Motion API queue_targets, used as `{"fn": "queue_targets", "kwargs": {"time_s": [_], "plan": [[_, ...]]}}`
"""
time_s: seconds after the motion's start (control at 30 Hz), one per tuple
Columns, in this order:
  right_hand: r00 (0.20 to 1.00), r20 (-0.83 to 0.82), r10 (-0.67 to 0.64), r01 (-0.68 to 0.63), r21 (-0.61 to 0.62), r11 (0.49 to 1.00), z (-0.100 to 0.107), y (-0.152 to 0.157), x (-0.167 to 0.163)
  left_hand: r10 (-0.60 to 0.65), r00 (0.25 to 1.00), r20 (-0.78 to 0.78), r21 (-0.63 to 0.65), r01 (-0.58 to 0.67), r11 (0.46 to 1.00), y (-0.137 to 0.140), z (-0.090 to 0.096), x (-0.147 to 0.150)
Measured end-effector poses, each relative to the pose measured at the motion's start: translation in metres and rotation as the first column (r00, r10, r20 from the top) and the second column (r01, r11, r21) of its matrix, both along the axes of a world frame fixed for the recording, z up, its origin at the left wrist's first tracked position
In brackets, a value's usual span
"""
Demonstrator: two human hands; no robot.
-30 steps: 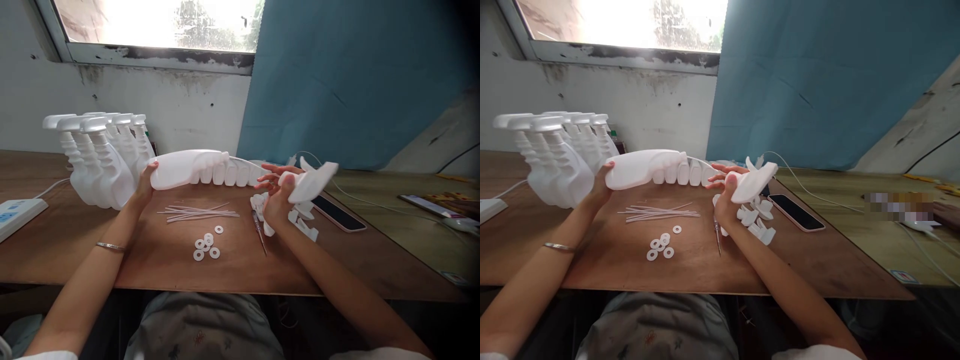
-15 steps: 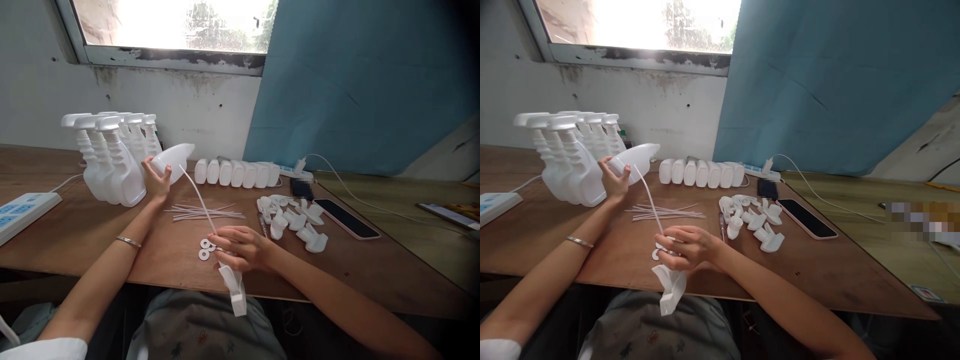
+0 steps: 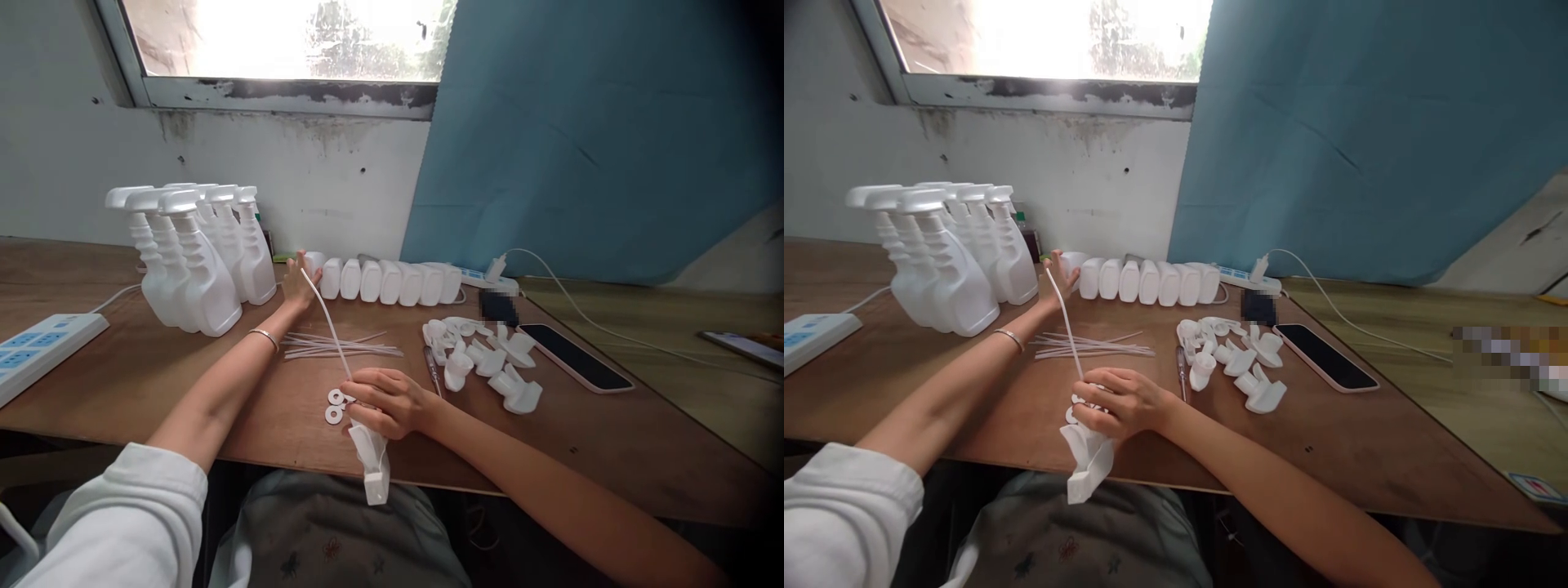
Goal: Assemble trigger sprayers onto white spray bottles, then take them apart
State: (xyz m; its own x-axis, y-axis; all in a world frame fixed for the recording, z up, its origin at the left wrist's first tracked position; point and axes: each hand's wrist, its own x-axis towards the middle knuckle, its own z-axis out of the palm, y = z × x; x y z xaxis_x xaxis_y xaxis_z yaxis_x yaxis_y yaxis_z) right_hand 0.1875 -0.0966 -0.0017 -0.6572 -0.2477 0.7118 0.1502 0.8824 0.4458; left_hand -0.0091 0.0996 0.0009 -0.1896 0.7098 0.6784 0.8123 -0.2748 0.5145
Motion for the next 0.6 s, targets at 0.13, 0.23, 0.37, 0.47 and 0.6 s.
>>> {"fn": "queue_targets", "kwargs": {"time_s": [0.13,0.23,0.37,0.47,0.6], "plan": [[0.999,-0.020,-0.043,0.044,0.073,0.996,0.001,-0.002,-0.003,-0.061,0.998,0.020,0.084,0.059,0.995,0.007,-0.010,0.005],[0.998,-0.018,-0.056,0.058,0.069,0.996,0.000,-0.001,-0.003,-0.005,1.000,-0.006,0.009,0.005,1.000,0.006,-0.016,0.008],[0.998,-0.026,-0.058,0.060,0.064,0.996,0.000,0.000,-0.002,-0.045,0.999,-0.020,-0.012,0.045,0.999,0.000,-0.017,0.009],[0.994,-0.028,-0.110,0.111,0.030,0.993,0.000,-0.001,0.000,-0.031,0.997,-0.077,-0.119,0.021,0.993,-0.004,-0.013,0.009],[0.987,-0.049,-0.153,0.155,0.052,0.987,-0.002,-0.001,0.001,-0.036,0.990,-0.139,-0.209,0.006,0.978,-0.012,-0.009,0.010]]}}
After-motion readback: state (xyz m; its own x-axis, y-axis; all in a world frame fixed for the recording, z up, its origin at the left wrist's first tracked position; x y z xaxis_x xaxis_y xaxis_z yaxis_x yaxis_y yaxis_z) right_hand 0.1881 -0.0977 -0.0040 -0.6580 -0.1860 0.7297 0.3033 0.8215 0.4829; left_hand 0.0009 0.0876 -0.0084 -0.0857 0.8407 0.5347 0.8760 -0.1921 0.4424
